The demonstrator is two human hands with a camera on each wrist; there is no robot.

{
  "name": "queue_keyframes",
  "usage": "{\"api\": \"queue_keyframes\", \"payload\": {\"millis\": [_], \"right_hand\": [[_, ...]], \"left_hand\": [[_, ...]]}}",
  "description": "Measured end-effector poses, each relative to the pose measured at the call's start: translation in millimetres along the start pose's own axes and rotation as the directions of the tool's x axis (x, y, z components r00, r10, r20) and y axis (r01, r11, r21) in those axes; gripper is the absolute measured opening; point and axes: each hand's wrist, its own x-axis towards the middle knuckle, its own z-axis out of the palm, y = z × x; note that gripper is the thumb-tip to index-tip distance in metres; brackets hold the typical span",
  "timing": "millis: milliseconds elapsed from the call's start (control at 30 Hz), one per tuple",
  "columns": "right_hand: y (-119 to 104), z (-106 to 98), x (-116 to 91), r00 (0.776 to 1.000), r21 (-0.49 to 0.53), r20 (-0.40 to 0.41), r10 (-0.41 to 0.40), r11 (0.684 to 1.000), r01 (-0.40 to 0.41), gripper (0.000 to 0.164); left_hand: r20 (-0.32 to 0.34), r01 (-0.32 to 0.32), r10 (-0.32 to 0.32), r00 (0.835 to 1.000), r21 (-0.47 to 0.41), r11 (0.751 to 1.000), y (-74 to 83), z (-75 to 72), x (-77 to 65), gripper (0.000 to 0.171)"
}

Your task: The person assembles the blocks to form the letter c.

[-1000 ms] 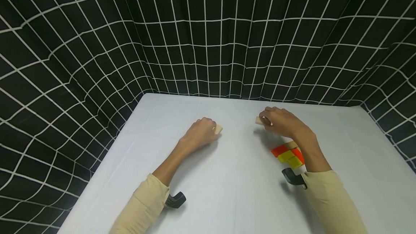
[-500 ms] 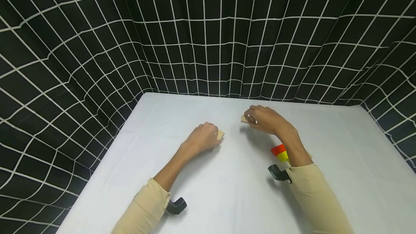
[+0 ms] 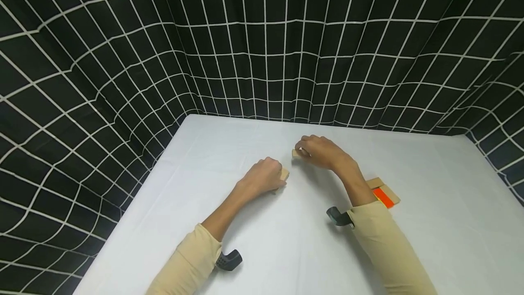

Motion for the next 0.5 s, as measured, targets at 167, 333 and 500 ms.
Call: {"api": "queue_keyframes", "payload": {"millis": [167,333,500], "right_hand": [[-1,12,7,0.997,0.031,0.068,0.047,0.998,-0.049,0.024],[-1,24,12,0.995,0.034,0.101,0.019,0.999,-0.023,0.022],[-4,25,14,0.991,0.022,0.128,0.033,0.999,-0.036,0.027]], "left_hand": [[0.002,-0.006,0.006,1.0,-0.007,1.0,4.4,0.5,1.6,0.024],[-0.03,0.02,-0.02,0.999,0.002,1.0,6.1,1.4,4.3,0.031],[-0.054,0.032,-0.032,0.998,-0.008,0.999,4.8,2.9,8.2,0.039]]}}
